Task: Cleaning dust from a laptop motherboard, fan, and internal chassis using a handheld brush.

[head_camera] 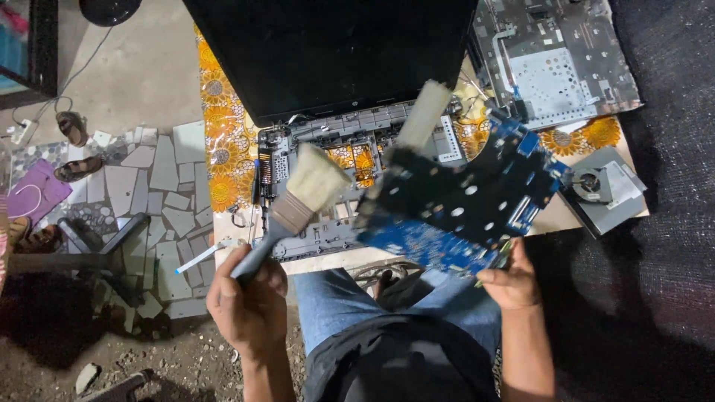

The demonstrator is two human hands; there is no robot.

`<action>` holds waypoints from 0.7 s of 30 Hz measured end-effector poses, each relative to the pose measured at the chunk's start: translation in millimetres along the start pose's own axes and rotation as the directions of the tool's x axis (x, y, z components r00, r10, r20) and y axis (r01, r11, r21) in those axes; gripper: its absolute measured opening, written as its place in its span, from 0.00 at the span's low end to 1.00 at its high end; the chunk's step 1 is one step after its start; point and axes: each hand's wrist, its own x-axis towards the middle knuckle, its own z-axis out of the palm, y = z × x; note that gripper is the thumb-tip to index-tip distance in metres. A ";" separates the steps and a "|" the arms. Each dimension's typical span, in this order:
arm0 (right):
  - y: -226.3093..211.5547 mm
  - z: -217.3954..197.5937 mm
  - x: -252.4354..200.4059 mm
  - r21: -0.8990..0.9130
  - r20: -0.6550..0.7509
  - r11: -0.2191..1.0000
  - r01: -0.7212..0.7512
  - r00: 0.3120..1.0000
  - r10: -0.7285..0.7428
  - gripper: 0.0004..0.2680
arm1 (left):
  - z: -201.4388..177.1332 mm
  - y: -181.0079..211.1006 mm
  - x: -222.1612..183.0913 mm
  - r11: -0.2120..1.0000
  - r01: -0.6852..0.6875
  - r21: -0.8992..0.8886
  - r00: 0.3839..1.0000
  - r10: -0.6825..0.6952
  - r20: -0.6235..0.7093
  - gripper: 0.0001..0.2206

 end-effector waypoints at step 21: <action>45.0 56.4 38.0 -0.106 -0.047 0.994 0.000 0.999 -0.005 0.22 | 64.4 -33.4 -13.2 0.893 -0.029 0.449 0.954 0.159 -0.254 0.19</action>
